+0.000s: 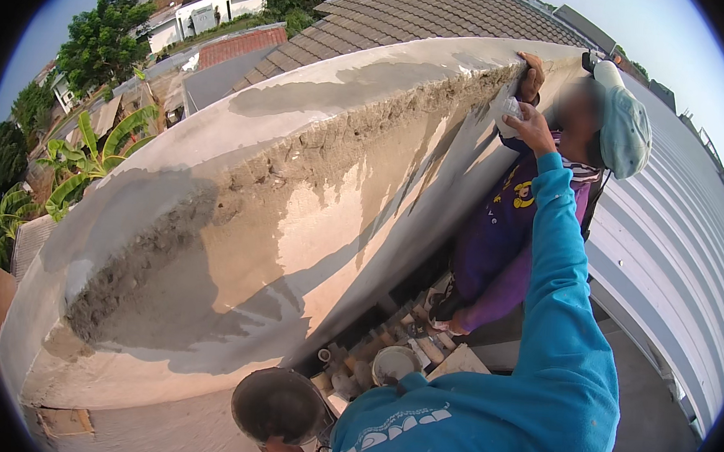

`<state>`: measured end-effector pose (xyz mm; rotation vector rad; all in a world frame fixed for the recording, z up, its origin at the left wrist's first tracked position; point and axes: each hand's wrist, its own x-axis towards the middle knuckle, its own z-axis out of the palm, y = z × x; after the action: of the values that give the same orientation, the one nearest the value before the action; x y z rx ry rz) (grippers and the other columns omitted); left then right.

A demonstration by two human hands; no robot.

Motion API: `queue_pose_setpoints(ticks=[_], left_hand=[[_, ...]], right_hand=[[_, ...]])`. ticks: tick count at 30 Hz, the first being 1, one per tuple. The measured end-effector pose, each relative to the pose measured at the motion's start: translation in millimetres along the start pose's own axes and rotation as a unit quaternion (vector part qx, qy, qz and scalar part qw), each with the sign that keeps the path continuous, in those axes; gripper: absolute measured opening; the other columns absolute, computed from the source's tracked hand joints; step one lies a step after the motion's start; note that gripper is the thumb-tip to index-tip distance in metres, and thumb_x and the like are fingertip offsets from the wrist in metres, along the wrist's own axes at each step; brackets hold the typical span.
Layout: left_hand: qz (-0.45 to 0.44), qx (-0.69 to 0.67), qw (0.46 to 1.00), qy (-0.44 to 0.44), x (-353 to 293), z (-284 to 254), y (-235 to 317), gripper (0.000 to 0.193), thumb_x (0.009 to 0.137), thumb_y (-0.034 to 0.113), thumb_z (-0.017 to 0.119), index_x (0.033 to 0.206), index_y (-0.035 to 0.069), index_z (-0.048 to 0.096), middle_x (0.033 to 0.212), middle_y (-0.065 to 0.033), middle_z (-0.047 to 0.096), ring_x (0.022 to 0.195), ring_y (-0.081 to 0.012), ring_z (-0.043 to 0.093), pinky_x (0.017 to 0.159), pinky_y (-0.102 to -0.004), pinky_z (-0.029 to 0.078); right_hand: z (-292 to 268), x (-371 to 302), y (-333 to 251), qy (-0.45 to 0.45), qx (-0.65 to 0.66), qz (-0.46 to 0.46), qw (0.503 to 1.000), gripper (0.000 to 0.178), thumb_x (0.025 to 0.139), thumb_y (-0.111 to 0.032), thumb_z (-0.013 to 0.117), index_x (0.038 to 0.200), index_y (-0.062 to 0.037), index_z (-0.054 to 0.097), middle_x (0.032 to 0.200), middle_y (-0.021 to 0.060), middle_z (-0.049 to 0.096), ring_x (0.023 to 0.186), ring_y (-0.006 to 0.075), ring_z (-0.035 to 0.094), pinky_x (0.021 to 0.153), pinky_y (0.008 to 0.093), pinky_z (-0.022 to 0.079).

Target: The person scoops wet cement from a bucket with a trowel and applies it to a curved concrete wall on a rooftop, smoothing the surface with the trowel. The person repeats this process along the wall's length.

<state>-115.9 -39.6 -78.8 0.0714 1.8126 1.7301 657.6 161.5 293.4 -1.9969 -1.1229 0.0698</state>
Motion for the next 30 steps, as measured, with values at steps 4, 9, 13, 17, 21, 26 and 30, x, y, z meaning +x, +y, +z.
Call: queue_pose_setpoints(ticks=[4,9,13,17,21,26,30], left_hand=[[-0.066,0.022,0.997,-0.018,31,-15,-26,0.041,0.077,0.007,0.061,0.117,0.0,0.063,0.114,-0.0161,0.068,0.098,-0.0339,0.067,0.079,-0.0496,0.058],[0.143,0.346,0.916,-0.144,98,-65,-96,0.038,0.081,0.013,0.064,0.117,0.001,0.063,0.114,-0.0166,0.067,0.097,-0.0332,0.067,0.078,-0.0478,0.059],[-0.009,0.021,0.995,-0.092,48,-18,-47,0.032,0.085,0.018,0.066,0.113,0.003,0.067,0.114,-0.0129,0.07,0.098,-0.0284,0.069,0.075,-0.0408,0.058],[0.119,0.674,0.725,-0.076,104,-56,-82,0.019,0.084,0.019,0.067,0.099,0.008,0.072,0.108,-0.0083,0.073,0.093,-0.0243,0.071,0.071,-0.036,0.056],[0.159,0.383,0.908,-0.053,62,-53,-88,0.01,0.081,0.015,0.067,0.088,0.01,0.071,0.095,-0.0081,0.072,0.084,-0.0256,0.07,0.068,-0.0365,0.055],[0.047,0.157,0.984,-0.071,50,-58,-91,0.009,0.078,0.007,0.065,0.086,0.003,0.068,0.093,-0.0094,0.071,0.088,-0.0244,0.069,0.07,-0.0371,0.056],[0.104,0.228,0.963,-0.097,52,-61,-87,0.019,0.076,0.0,0.062,0.094,-0.003,0.067,0.102,-0.0131,0.071,0.092,-0.0246,0.067,0.074,-0.0397,0.057]], right_hand=[[-3,-44,17,-0.15,0.021,-0.038,0.988,0.066,0.084,-0.033,0.078,0.135,0.0038,0.057,0.112,0.0133,0.07,0.1,0.0219,0.067,0.086,0.0337,0.054],[-13,-32,-33,-0.286,-0.088,0.066,0.952,0.066,0.085,-0.039,0.076,0.134,0.0033,0.06,0.113,0.0138,0.069,0.099,0.0217,0.068,0.072,0.0319,0.058],[-41,54,-19,-0.027,-0.247,0.031,0.968,0.067,0.079,-0.044,0.074,0.129,-0.0003,0.064,0.107,0.0193,0.072,0.096,0.0316,0.071,0.081,0.0398,0.057],[-11,67,-51,0.05,-0.303,-0.084,0.948,0.065,0.077,-0.042,0.072,0.124,0.0011,0.065,0.108,0.0264,0.071,0.101,0.0402,0.069,0.093,0.0451,0.053],[-8,13,-22,0.047,-0.22,-0.07,0.972,0.07,0.079,-0.04,0.076,0.133,0.0014,0.06,0.119,0.0252,0.068,0.112,0.035,0.067,0.098,0.0414,0.05],[6,-31,21,-0.196,-0.002,-0.043,0.98,0.058,0.085,-0.025,0.08,0.135,-0.0032,0.06,0.114,0.008,0.07,0.103,0.0204,0.066,0.094,0.0339,0.052],[-7,-18,-22,-0.311,-0.14,0.103,0.934,0.057,0.087,-0.037,0.078,0.131,-0.0026,0.064,0.108,0.0063,0.071,0.095,0.0193,0.068,0.08,0.0338,0.057]])
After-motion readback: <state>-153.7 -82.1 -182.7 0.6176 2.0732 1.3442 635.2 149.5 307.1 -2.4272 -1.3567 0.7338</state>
